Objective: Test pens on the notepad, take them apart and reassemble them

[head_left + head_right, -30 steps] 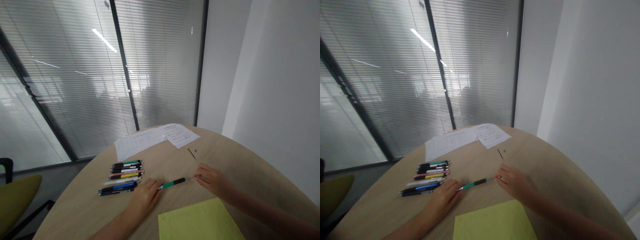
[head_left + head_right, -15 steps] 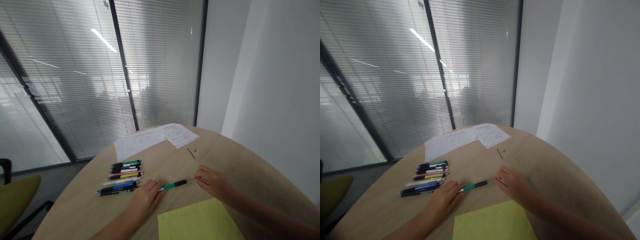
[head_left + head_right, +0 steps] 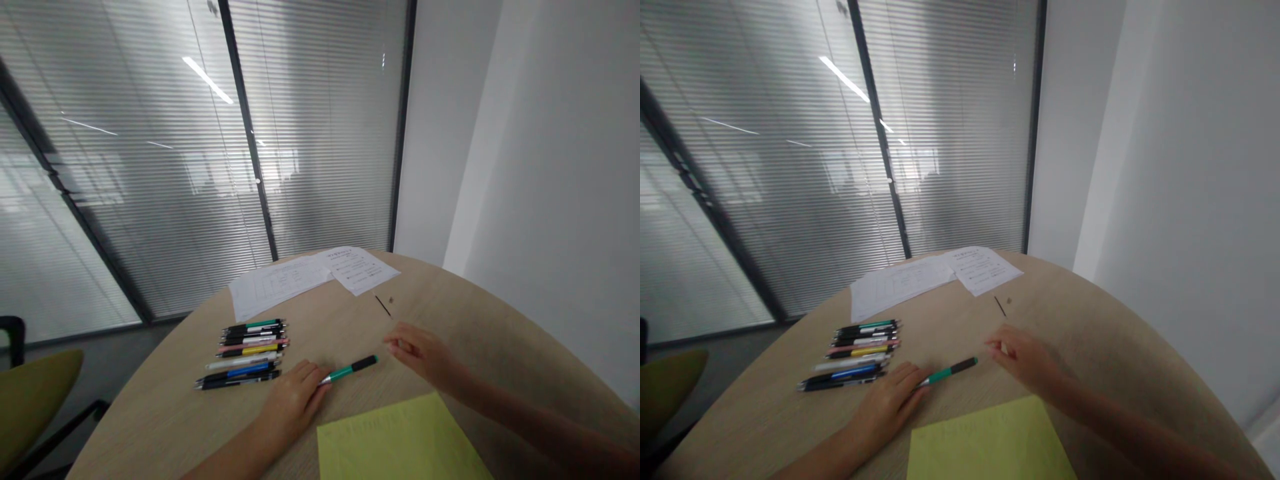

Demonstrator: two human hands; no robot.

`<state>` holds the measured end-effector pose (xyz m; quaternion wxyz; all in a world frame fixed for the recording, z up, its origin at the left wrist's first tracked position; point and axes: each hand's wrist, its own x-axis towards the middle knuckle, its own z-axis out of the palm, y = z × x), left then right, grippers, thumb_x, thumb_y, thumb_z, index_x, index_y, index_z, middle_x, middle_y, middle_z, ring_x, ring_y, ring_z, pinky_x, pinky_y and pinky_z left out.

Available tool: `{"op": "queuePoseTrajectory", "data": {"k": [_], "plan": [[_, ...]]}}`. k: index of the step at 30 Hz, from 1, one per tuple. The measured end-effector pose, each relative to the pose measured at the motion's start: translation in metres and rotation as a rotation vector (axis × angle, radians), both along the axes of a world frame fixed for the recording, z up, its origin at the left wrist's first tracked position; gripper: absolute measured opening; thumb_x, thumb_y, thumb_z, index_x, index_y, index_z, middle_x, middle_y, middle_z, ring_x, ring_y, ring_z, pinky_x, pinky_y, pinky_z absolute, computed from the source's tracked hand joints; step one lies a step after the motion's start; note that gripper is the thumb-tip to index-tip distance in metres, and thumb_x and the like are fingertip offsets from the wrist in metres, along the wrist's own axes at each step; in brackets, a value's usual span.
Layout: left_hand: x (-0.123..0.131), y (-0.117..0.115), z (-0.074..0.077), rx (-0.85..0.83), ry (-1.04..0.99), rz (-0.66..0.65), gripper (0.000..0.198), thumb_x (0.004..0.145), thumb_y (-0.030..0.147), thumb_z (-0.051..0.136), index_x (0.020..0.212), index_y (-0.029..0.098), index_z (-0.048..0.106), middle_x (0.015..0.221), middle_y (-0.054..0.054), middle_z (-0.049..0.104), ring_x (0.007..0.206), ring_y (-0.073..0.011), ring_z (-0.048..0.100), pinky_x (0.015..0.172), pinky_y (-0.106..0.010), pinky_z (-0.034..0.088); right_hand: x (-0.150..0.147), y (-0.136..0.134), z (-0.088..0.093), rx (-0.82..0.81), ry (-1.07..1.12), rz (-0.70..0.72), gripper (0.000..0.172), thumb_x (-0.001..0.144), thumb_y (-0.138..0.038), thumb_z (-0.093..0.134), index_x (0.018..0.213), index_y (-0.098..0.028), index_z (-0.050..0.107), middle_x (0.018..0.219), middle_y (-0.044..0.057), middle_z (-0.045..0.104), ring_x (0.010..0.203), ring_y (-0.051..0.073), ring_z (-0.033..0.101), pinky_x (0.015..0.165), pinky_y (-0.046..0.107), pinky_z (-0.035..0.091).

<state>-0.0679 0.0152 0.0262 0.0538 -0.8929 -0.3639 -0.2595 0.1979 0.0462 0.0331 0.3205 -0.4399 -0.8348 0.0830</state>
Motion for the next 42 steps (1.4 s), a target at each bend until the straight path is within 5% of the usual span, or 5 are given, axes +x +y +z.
{"op": "queuePoseTrajectory", "data": {"k": [7,14,24,33,42], "plan": [[-0.004,0.007,0.000,-0.249,-0.210,0.119,0.021,0.083,0.024,0.039,0.086,0.018,0.058,0.079,-0.004,0.064,0.073,-0.0160,0.059,0.066,-0.025,0.047,0.013,0.061,-0.004,-0.058,-0.312,-0.320,0.023,0.082,-0.022,0.041,0.079,-0.017,0.063,0.088,0.009,0.061,0.076,0.016,0.058,0.068,0.026,0.042],[-0.002,0.011,0.007,-0.386,-0.308,0.172,0.024,0.082,0.025,0.037,0.075,0.017,0.059,0.067,-0.001,0.063,0.062,-0.0152,0.058,0.058,-0.024,0.046,0.001,0.075,-0.013,-0.114,-0.526,-0.494,0.026,0.083,-0.018,0.036,0.089,-0.009,0.060,0.088,0.014,0.062,0.069,0.020,0.061,0.056,0.027,0.041],[-0.011,0.015,0.001,-0.181,-0.084,0.231,0.021,0.078,0.017,0.045,0.090,0.018,0.062,0.086,-0.006,0.064,0.082,-0.0189,0.059,0.073,-0.031,0.047,0.025,0.049,-0.016,0.007,-0.555,-0.358,0.020,0.078,-0.016,0.041,0.071,-0.016,0.060,0.081,0.007,0.061,0.069,0.015,0.058,0.055,0.022,0.039],[-0.011,0.015,-0.001,-0.121,0.004,0.208,0.021,0.080,0.018,0.044,0.093,0.020,0.061,0.083,-0.004,0.063,0.081,-0.0175,0.057,0.072,-0.027,0.047,0.036,0.010,-0.016,0.542,-0.419,-0.037,0.020,0.077,-0.014,0.041,0.062,-0.018,0.054,0.062,0.002,0.056,0.055,0.011,0.053,0.051,0.022,0.034],[-0.012,0.015,-0.002,-0.108,0.000,0.191,0.021,0.081,0.018,0.043,0.093,0.018,0.060,0.083,-0.005,0.063,0.080,-0.0184,0.058,0.070,-0.029,0.048,0.034,0.007,-0.012,0.609,-0.395,-0.019,0.024,0.080,-0.014,0.038,0.063,-0.018,0.054,0.061,0.002,0.057,0.055,0.010,0.051,0.051,0.022,0.032]]}}
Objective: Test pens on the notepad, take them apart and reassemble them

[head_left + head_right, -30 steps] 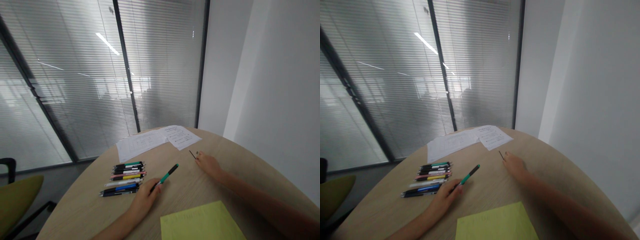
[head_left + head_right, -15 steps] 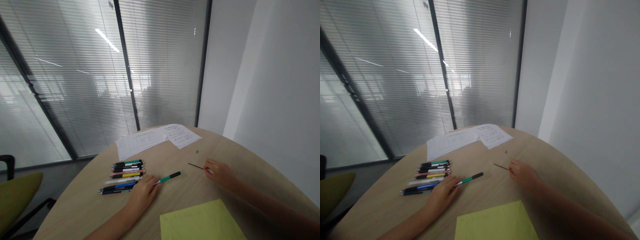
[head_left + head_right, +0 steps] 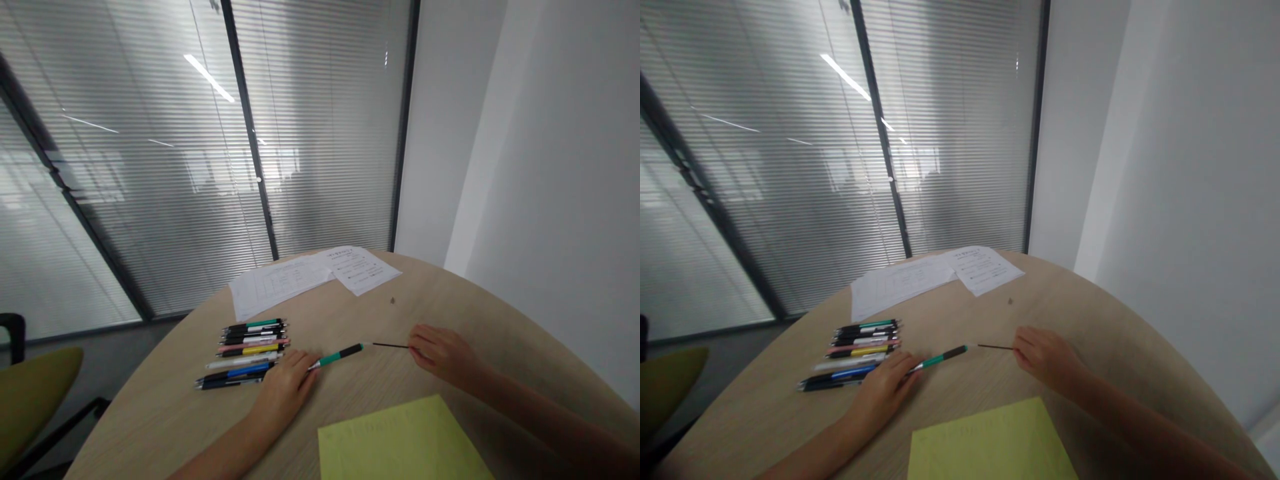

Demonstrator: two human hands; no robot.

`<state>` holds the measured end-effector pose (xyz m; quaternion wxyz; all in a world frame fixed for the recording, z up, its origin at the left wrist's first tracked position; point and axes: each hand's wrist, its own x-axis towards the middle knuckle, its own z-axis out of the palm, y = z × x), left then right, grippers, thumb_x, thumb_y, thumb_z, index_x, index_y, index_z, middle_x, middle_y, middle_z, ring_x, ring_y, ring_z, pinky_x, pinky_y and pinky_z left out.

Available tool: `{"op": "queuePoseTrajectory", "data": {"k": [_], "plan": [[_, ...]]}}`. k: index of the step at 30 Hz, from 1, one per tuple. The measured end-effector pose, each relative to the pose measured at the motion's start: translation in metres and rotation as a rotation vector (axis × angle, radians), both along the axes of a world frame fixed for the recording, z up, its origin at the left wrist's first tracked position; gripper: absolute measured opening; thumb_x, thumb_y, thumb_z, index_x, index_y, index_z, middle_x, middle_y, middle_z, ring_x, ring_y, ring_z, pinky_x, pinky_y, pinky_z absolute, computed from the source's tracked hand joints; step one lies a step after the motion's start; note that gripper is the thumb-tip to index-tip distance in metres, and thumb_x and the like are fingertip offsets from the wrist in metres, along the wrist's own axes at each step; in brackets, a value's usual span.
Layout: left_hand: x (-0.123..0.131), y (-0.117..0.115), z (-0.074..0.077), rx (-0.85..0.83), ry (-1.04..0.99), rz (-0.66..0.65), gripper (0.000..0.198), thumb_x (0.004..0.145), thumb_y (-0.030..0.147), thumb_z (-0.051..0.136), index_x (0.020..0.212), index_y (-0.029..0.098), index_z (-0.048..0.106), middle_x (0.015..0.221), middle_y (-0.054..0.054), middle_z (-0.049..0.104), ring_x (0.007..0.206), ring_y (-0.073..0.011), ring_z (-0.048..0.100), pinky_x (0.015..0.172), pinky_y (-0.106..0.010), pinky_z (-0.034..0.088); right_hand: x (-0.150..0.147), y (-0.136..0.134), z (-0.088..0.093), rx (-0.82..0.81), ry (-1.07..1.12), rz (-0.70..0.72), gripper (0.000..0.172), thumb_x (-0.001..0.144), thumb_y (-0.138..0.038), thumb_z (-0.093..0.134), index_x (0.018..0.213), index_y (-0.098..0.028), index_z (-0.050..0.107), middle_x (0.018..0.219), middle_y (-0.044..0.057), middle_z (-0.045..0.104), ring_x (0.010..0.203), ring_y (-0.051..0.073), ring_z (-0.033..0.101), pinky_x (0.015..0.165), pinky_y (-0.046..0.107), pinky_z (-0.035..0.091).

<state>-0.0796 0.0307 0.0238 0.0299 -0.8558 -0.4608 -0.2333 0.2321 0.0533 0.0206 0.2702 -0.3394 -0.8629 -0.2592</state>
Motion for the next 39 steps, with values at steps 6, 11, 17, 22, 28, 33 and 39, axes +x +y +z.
{"op": "queuePoseTrajectory", "data": {"k": [6,11,17,22,28,33,39], "plan": [[0.001,-0.002,0.002,0.023,0.019,-0.006,0.020,0.081,0.018,0.043,0.093,0.019,0.059,0.082,-0.004,0.063,0.080,-0.0176,0.057,0.070,-0.028,0.047,0.002,0.002,-0.001,0.020,-0.014,-0.004,0.026,0.081,-0.015,0.036,0.062,-0.018,0.054,0.060,0.002,0.056,0.054,0.010,0.051,0.051,0.022,0.032],[0.000,-0.001,0.000,0.040,0.017,-0.001,0.020,0.082,0.019,0.043,0.092,0.019,0.059,0.082,-0.004,0.063,0.079,-0.0177,0.057,0.071,-0.028,0.047,0.004,0.003,0.001,0.049,-0.041,-0.005,0.028,0.082,-0.014,0.034,0.062,-0.018,0.054,0.060,0.002,0.056,0.053,0.010,0.051,0.050,0.022,0.032],[0.000,-0.001,0.000,0.073,0.032,-0.034,0.021,0.083,0.021,0.041,0.094,0.019,0.059,0.081,-0.004,0.063,0.079,-0.0173,0.056,0.070,-0.028,0.047,0.004,0.002,0.000,0.077,-0.087,0.012,0.030,0.084,-0.014,0.034,0.063,-0.017,0.055,0.061,0.002,0.056,0.055,0.011,0.050,0.052,0.023,0.034],[0.004,-0.004,-0.001,0.134,0.071,-0.110,0.022,0.085,0.021,0.038,0.093,0.019,0.059,0.078,-0.004,0.062,0.074,-0.0169,0.056,0.066,-0.027,0.047,0.001,-0.001,-0.003,0.091,-0.109,0.061,0.026,0.084,-0.012,0.037,0.067,-0.017,0.056,0.063,0.003,0.056,0.057,0.010,0.049,0.054,0.022,0.036],[0.012,-0.015,0.000,0.135,0.080,-0.206,0.025,0.087,0.022,0.035,0.094,0.015,0.058,0.077,-0.006,0.062,0.072,-0.0179,0.055,0.062,-0.028,0.047,-0.021,-0.020,0.004,0.077,-0.059,0.148,0.027,0.085,-0.012,0.037,0.069,-0.017,0.057,0.061,0.002,0.055,0.055,0.009,0.050,0.053,0.020,0.038],[0.013,-0.017,0.003,-0.006,-0.006,-0.180,0.024,0.085,0.021,0.036,0.094,0.017,0.058,0.079,-0.006,0.062,0.074,-0.0181,0.054,0.065,-0.028,0.045,-0.023,-0.026,0.011,0.025,0.116,0.122,0.021,0.085,-0.021,0.038,0.085,-0.018,0.059,0.077,0.005,0.063,0.069,0.012,0.058,0.061,0.022,0.044],[0.015,-0.011,0.007,-0.443,-0.337,-0.011,0.031,0.083,0.034,0.034,0.069,0.017,0.056,0.065,-0.001,0.056,0.062,-0.0149,0.051,0.058,-0.023,0.039,0.003,0.010,-0.009,-0.309,0.416,-0.115,0.027,0.084,-0.024,0.035,0.096,-0.017,0.058,0.082,0.006,0.063,0.071,0.014,0.059,0.062,0.026,0.046]]}}
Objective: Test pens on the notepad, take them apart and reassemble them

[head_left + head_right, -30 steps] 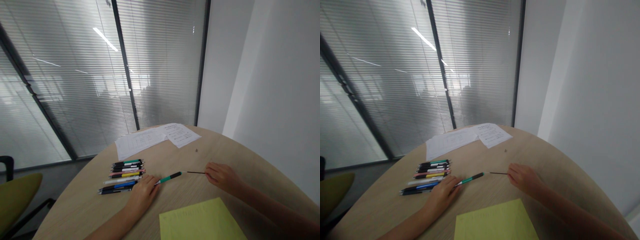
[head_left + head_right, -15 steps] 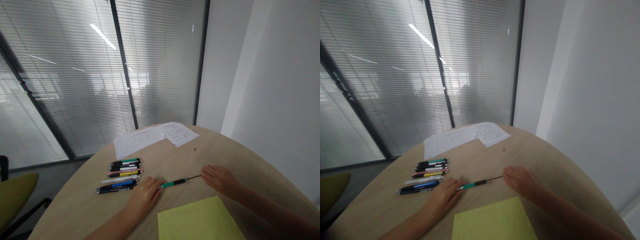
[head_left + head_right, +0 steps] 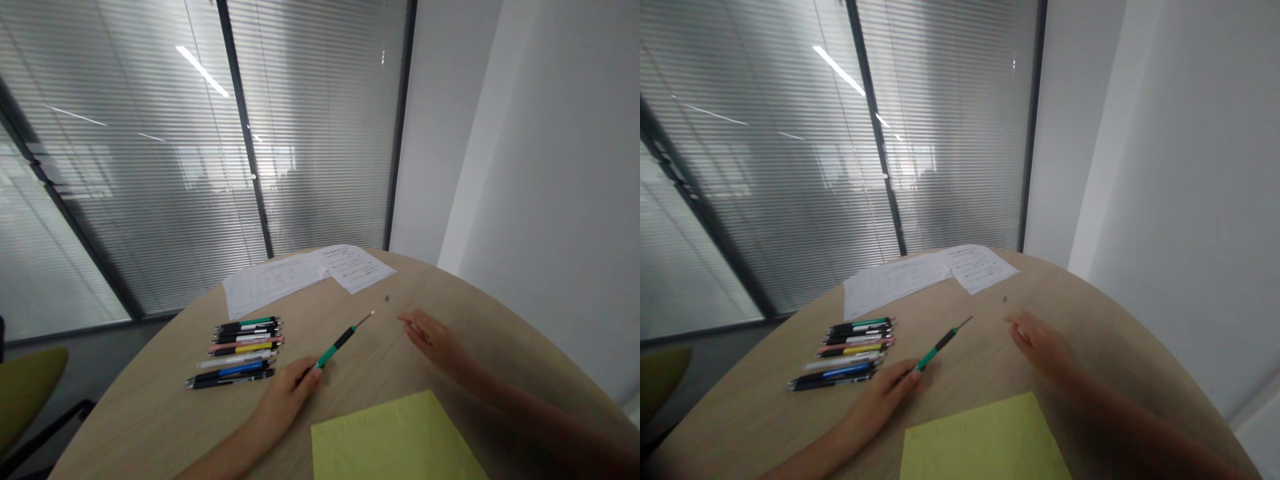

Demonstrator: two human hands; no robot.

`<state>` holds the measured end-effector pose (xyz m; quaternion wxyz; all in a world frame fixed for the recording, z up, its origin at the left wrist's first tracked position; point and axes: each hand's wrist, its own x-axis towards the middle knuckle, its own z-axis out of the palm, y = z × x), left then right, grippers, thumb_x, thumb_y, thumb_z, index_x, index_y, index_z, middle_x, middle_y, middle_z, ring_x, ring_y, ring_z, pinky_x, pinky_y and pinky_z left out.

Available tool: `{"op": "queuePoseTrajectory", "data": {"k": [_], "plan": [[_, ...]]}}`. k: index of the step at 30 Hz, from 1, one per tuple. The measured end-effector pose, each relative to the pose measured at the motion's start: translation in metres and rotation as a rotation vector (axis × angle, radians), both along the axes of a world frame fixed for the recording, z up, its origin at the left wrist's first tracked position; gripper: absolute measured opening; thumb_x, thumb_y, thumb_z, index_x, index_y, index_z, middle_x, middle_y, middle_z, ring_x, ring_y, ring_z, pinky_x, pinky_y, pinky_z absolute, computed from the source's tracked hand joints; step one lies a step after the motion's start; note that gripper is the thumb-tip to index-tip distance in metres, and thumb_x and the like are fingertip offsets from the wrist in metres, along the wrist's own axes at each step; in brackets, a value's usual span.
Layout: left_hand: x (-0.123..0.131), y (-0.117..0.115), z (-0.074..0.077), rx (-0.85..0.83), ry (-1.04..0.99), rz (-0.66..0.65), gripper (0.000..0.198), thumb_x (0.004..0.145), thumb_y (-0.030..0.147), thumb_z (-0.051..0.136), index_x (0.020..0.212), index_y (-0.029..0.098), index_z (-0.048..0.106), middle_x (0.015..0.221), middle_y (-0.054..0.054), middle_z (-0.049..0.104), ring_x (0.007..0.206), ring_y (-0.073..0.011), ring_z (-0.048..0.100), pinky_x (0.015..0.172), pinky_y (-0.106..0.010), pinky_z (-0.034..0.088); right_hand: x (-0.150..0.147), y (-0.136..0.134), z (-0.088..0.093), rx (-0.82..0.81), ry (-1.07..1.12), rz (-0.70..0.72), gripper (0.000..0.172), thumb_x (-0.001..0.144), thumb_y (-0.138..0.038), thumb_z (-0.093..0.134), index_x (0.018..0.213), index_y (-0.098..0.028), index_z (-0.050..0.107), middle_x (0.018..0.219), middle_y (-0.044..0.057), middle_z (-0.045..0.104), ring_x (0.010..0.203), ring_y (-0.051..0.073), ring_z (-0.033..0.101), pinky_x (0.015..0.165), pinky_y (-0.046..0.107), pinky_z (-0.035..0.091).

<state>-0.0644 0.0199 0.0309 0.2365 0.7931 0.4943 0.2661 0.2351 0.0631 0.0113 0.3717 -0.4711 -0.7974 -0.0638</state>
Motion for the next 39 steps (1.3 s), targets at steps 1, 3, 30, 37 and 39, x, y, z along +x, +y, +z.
{"op": "queuePoseTrajectory", "data": {"k": [1,3,30,37,39], "plan": [[0.000,0.002,0.000,-0.076,-0.058,0.001,0.034,0.082,0.037,0.034,0.066,0.016,0.055,0.060,0.000,0.053,0.058,-0.0138,0.049,0.054,-0.022,0.038,0.004,0.008,-0.006,-0.051,0.048,-0.041,0.026,0.083,-0.025,0.036,0.095,-0.017,0.058,0.077,0.005,0.062,0.064,0.014,0.058,0.058,0.026,0.046],[0.001,0.005,-0.002,-0.207,-0.175,-0.010,0.037,0.080,0.044,0.036,0.065,0.016,0.054,0.056,0.002,0.049,0.052,-0.0119,0.044,0.049,-0.020,0.034,0.009,0.024,-0.019,-0.145,0.119,-0.107,0.026,0.081,-0.027,0.038,0.094,-0.018,0.059,0.069,0.003,0.060,0.057,0.014,0.055,0.054,0.026,0.044],[0.001,0.008,-0.007,-0.342,-0.289,0.004,0.034,0.075,0.046,0.045,0.070,0.014,0.055,0.059,0.002,0.054,0.051,-0.0104,0.043,0.050,-0.020,0.034,0.003,0.117,-0.034,-0.287,0.062,-0.283,0.020,0.076,-0.021,0.045,0.086,-0.018,0.062,0.085,0.005,0.063,0.076,0.015,0.057,0.065,0.026,0.041],[-0.008,0.011,0.001,-0.105,-0.083,-0.022,0.027,0.077,0.035,0.044,0.080,0.015,0.063,0.071,-0.002,0.062,0.067,-0.0158,0.054,0.061,-0.023,0.040,0.000,0.110,-0.026,-0.300,0.132,-0.244,0.017,0.075,-0.022,0.047,0.081,-0.017,0.062,0.079,0.006,0.063,0.071,0.015,0.057,0.063,0.026,0.042],[-0.011,0.013,0.004,0.001,-0.036,-0.059,0.024,0.077,0.031,0.044,0.082,0.018,0.064,0.080,-0.003,0.064,0.075,-0.0171,0.055,0.070,-0.025,0.041,-0.005,0.104,-0.021,-0.305,0.157,-0.215,0.017,0.075,-0.023,0.047,0.082,-0.017,0.061,0.074,0.004,0.062,0.067,0.014,0.056,0.061,0.025,0.042]]}}
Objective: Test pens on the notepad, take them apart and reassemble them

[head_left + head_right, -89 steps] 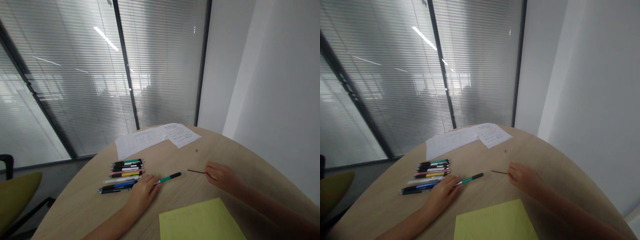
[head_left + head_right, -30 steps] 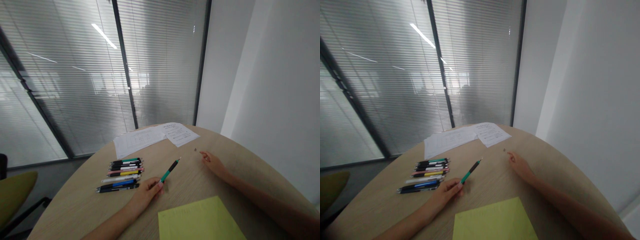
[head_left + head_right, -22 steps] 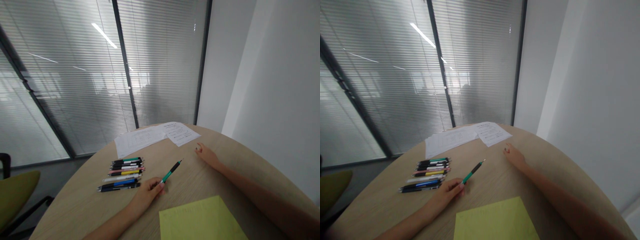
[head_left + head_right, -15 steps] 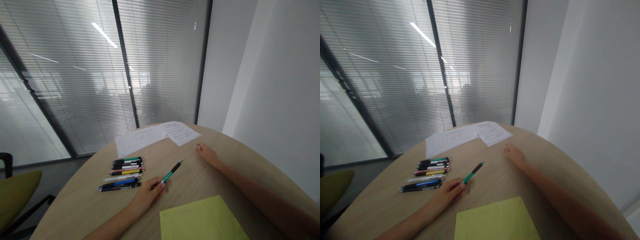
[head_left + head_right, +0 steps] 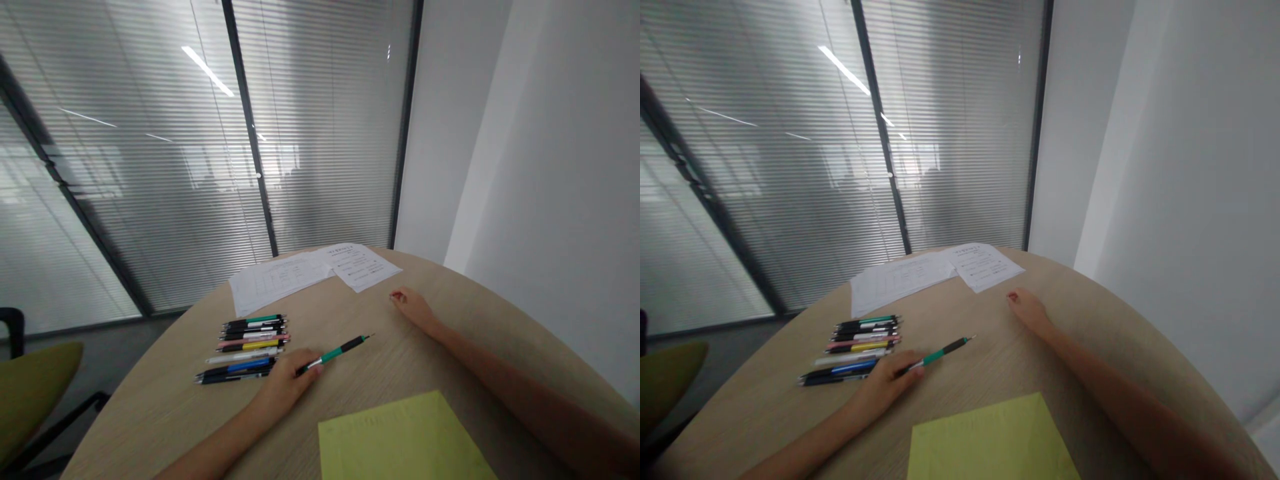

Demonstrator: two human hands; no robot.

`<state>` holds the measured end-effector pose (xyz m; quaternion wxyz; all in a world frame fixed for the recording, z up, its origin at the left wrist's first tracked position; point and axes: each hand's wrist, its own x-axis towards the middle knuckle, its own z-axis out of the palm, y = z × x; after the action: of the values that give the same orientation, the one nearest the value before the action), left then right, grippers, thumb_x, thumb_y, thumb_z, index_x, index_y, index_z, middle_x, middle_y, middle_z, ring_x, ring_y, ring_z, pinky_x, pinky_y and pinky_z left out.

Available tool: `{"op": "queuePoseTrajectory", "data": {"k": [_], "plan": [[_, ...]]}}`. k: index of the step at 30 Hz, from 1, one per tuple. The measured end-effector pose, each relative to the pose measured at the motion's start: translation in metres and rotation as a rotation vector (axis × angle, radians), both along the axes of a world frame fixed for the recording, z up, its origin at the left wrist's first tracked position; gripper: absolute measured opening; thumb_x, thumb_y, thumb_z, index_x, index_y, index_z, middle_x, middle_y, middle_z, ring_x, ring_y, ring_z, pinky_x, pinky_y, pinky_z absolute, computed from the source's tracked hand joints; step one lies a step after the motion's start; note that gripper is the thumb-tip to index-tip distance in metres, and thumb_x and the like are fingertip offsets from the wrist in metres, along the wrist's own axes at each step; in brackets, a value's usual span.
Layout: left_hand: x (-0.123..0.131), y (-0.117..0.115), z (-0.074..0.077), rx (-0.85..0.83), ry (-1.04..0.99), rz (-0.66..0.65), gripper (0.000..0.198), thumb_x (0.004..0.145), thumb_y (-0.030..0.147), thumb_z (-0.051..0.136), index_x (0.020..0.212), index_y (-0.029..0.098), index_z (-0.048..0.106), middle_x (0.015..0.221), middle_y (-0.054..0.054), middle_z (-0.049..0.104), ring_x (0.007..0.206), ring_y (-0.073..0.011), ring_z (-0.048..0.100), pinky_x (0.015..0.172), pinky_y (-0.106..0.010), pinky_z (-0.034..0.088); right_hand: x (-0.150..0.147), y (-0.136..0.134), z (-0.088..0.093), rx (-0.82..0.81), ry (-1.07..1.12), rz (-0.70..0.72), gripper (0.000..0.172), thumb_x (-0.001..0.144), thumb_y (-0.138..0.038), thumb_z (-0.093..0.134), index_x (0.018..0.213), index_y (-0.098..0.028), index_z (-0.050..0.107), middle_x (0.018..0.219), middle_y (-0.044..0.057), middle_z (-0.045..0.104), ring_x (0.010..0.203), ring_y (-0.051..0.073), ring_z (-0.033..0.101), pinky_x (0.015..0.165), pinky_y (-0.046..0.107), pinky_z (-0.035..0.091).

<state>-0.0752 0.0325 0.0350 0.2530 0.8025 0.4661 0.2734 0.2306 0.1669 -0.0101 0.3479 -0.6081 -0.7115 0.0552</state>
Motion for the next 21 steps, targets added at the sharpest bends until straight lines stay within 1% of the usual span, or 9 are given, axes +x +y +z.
{"op": "queuePoseTrajectory", "data": {"k": [2,4,6,8,11,13,15,17,21], "plan": [[-0.002,0.002,0.001,0.046,0.029,-0.018,0.024,0.079,0.029,0.044,0.085,0.019,0.064,0.081,-0.003,0.065,0.076,-0.0171,0.056,0.070,-0.025,0.041,-0.007,-0.010,0.004,-0.006,0.028,0.036,0.018,0.075,-0.026,0.047,0.082,-0.017,0.060,0.066,0.002,0.061,0.060,0.013,0.055,0.056,0.024,0.042],[-0.003,0.003,-0.001,0.079,0.047,-0.029,0.025,0.080,0.030,0.043,0.085,0.019,0.065,0.079,-0.003,0.064,0.075,-0.0166,0.056,0.069,-0.024,0.042,-0.015,-0.026,0.009,-0.040,0.085,0.090,0.019,0.075,-0.030,0.046,0.081,-0.018,0.060,0.055,-0.002,0.057,0.051,0.011,0.052,0.049,0.022,0.040],[-0.003,0.003,-0.003,0.117,0.066,-0.048,0.025,0.081,0.030,0.042,0.083,0.019,0.065,0.075,-0.003,0.064,0.073,-0.0162,0.056,0.068,-0.023,0.042,-0.023,-0.046,0.014,-0.193,0.332,0.204,0.018,0.071,-0.032,0.049,0.077,-0.018,0.059,0.051,-0.003,0.055,0.042,0.009,0.046,0.040,0.019,0.035],[-0.003,0.003,-0.004,0.151,0.080,-0.063,0.025,0.082,0.029,0.042,0.080,0.018,0.065,0.073,-0.003,0.063,0.072,-0.0158,0.056,0.067,-0.023,0.042,-0.030,-0.067,0.019,-0.320,0.526,0.280,0.020,0.066,-0.036,0.053,0.074,-0.018,0.058,0.048,-0.004,0.052,0.036,0.007,0.040,0.035,0.018,0.029],[-0.002,0.001,-0.004,0.172,0.093,-0.066,0.023,0.082,0.027,0.043,0.080,0.018,0.064,0.072,-0.003,0.062,0.072,-0.0155,0.056,0.067,-0.023,0.042,-0.038,-0.091,0.028,-0.393,0.724,0.326,0.024,0.063,-0.039,0.056,0.075,-0.018,0.059,0.052,-0.003,0.054,0.034,0.005,0.036,0.033,0.018,0.026],[-0.001,0.001,-0.003,0.179,0.089,-0.066,0.023,0.082,0.025,0.043,0.083,0.018,0.065,0.076,-0.003,0.063,0.074,-0.0156,0.056,0.068,-0.023,0.042,-0.040,-0.100,0.030,-0.417,0.762,0.360,0.026,0.059,-0.040,0.059,0.073,-0.018,0.059,0.048,-0.004,0.052,0.033,0.004,0.034,0.033,0.018,0.024],[-0.002,0.001,-0.003,0.182,0.083,-0.070,0.023,0.081,0.024,0.043,0.088,0.019,0.064,0.079,-0.004,0.064,0.076,-0.0158,0.056,0.070,-0.024,0.042,-0.041,-0.103,0.029,-0.403,0.758,0.397,0.025,0.057,-0.039,0.061,0.070,-0.017,0.059,0.041,-0.007,0.045,0.032,0.004,0.032,0.033,0.018,0.024],[-0.002,0.001,-0.004,0.186,0.084,-0.073,0.023,0.081,0.024,0.044,0.090,0.019,0.064,0.081,-0.004,0.064,0.077,-0.0160,0.057,0.071,-0.024,0.042,-0.041,-0.104,0.026,-0.373,0.745,0.424,0.022,0.059,-0.037,0.060,0.069,-0.018,0.060,0.039,-0.008,0.039,0.033,0.004,0.032,0.035,0.018,0.026],[-0.002,0.000,-0.005,0.196,0.103,-0.064,0.022,0.081,0.023,0.044,0.090,0.020,0.064,0.080,-0.004,0.064,0.077,-0.0162,0.057,0.070,-0.024,0.043,-0.039,-0.106,0.021,-0.354,0.680,0.472,0.019,0.064,-0.035,0.058,0.072,-0.018,0.060,0.042,-0.008,0.037,0.035,0.004,0.032,0.036,0.018,0.026]]}}
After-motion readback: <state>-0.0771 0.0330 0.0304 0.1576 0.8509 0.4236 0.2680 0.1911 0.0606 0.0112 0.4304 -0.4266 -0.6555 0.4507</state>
